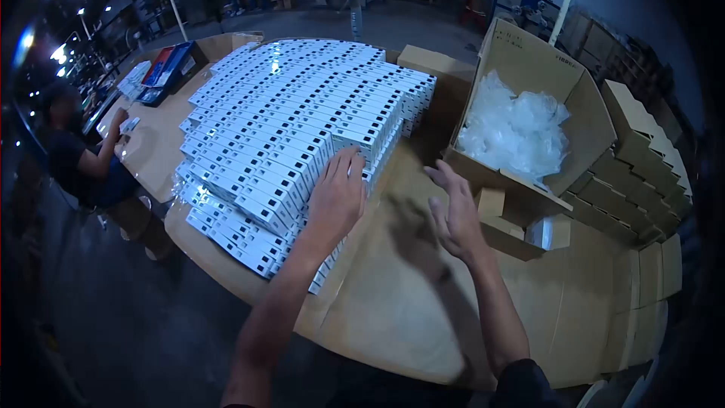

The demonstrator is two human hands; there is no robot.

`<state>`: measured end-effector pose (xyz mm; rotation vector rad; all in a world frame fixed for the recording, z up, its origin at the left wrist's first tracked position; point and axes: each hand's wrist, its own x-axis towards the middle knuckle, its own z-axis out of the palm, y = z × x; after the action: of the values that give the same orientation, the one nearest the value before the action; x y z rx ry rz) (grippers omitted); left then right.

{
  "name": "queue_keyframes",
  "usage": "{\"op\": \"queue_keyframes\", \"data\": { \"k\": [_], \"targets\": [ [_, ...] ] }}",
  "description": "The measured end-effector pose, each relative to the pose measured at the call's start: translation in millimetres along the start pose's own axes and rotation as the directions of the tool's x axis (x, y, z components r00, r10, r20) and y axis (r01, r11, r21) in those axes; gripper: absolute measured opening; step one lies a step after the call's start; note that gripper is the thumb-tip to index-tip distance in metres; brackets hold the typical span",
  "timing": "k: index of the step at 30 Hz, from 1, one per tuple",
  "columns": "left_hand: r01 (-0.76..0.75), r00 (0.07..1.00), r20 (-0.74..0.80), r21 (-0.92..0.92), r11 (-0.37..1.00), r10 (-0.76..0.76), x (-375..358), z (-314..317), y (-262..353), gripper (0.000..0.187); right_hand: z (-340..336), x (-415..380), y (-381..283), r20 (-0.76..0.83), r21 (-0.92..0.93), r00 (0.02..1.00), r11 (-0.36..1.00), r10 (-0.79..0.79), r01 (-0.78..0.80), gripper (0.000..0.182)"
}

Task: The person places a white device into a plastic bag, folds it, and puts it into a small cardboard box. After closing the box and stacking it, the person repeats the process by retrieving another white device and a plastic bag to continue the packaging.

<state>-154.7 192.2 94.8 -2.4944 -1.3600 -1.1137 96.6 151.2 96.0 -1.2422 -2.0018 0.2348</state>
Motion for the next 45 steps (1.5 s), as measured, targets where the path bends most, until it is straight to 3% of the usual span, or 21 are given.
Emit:
{"op": "queue_keyframes", "data": {
  "k": [5, 9, 13, 16, 19, 20, 21, 22, 25, 26, 29, 30, 31, 33, 35, 37, 40, 42, 45],
  "targets": [
    [-0.076, 0.997, -0.005, 0.088, 0.993, 0.077, 15, 16, -38, 0.039, 60, 72, 13, 0.068, -0.010, 0.989, 0.992, -0.129, 0.130, 0.073],
    [-0.023, 1.000, 0.017, 0.101, 0.995, 0.021, 15, 25, -38, 0.043, 75, 91, 19, 0.108, -0.106, 0.981, 0.979, -0.161, 0.172, 0.079],
    [-0.017, 1.000, -0.003, 0.149, 0.989, 0.018, 17, 19, -38, 0.049, 72, 90, 15, 0.136, -0.108, 0.985, 0.987, -0.106, 0.121, 0.078],
    [-0.004, 0.999, -0.037, 0.167, 0.986, 0.011, 15, 23, -46, 0.040, 65, 90, 10, 0.137, -0.022, 0.987, 0.996, -0.079, 0.083, 0.076],
    [0.039, 0.998, -0.053, 0.141, 0.989, -0.031, 7, 7, -20, 0.042, 47, 63, 1, 0.011, 0.030, 0.998, 0.997, -0.068, 0.068, 0.073],
    [0.034, 0.998, -0.054, 0.136, 0.990, -0.027, 3, -5, -4, 0.041, 28, 55, -9, 0.175, 0.243, 0.980, 0.960, 0.099, -0.140, 0.071],
    [0.029, 0.998, -0.055, 0.131, 0.991, -0.022, 2, -16, 12, 0.039, 8, 46, -18, 0.357, 0.412, 0.909, 0.837, 0.215, -0.360, 0.069],
    [-0.013, 0.996, -0.084, 0.092, 0.996, 0.020, 3, -21, 29, 0.039, -1, 33, -16, 0.372, 0.488, 0.915, 0.805, 0.158, -0.338, 0.064],
    [-0.148, 0.978, -0.157, -0.042, 0.988, 0.140, 9, -17, 72, 0.040, -23, 14, -17, 0.395, 0.816, 0.916, 0.434, 0.064, -0.382, 0.059],
    [-0.204, 0.967, -0.175, -0.099, 0.974, 0.185, 14, -12, 86, 0.041, -30, 9, -24, 0.388, 0.867, 0.902, 0.258, 0.188, -0.427, 0.047],
    [-0.271, 0.960, -0.144, -0.288, 0.919, 0.238, 37, -6, 119, 0.043, -50, 1, -4, 0.245, 0.935, 0.926, 0.182, 0.287, -0.304, 0.034],
    [-0.242, 0.970, -0.105, -0.395, 0.886, 0.219, 51, -6, 129, 0.041, -60, -2, 7, 0.191, 0.935, 0.918, 0.222, 0.348, -0.278, 0.024],
    [-0.207, 0.977, -0.064, -0.496, 0.843, 0.202, 65, -3, 136, 0.040, -78, -5, 18, 0.131, 0.894, 0.929, 0.364, 0.347, -0.262, 0.024],
    [-0.253, 0.966, -0.085, -0.511, 0.821, 0.244, 96, 18, 135, 0.036, -112, -6, 32, -0.034, 0.842, 0.931, 0.513, 0.364, -0.170, 0.022],
    [-0.260, 0.939, 0.068, -0.499, 0.827, 0.336, 130, 54, 127, 0.037, -153, -10, 62, -0.146, 0.459, 0.943, 0.865, 0.298, -0.202, 0.021],
    [-0.344, 0.874, 0.149, -0.484, 0.805, 0.463, 163, 90, 123, 0.034, -179, -6, 66, -0.269, 0.348, 0.886, 0.896, 0.378, -0.276, 0.020],
    [-0.431, 0.709, 0.319, -0.509, 0.745, 0.628, 201, 134, 119, 0.029, -202, -5, 86, -0.315, 0.157, 0.902, 0.954, 0.294, -0.256, 0.020],
    [-0.487, 0.573, 0.418, -0.518, 0.703, 0.705, 219, 149, 122, 0.018, -206, -4, 92, -0.281, 0.106, 0.905, 0.948, 0.319, -0.301, 0.020],
    [-0.174, 0.705, 0.501, -0.564, 0.808, 0.502, 227, 147, 134, 0.016, -214, 4, 100, -0.230, -0.005, 0.924, 0.949, 0.306, -0.315, 0.032]
  ]
}}
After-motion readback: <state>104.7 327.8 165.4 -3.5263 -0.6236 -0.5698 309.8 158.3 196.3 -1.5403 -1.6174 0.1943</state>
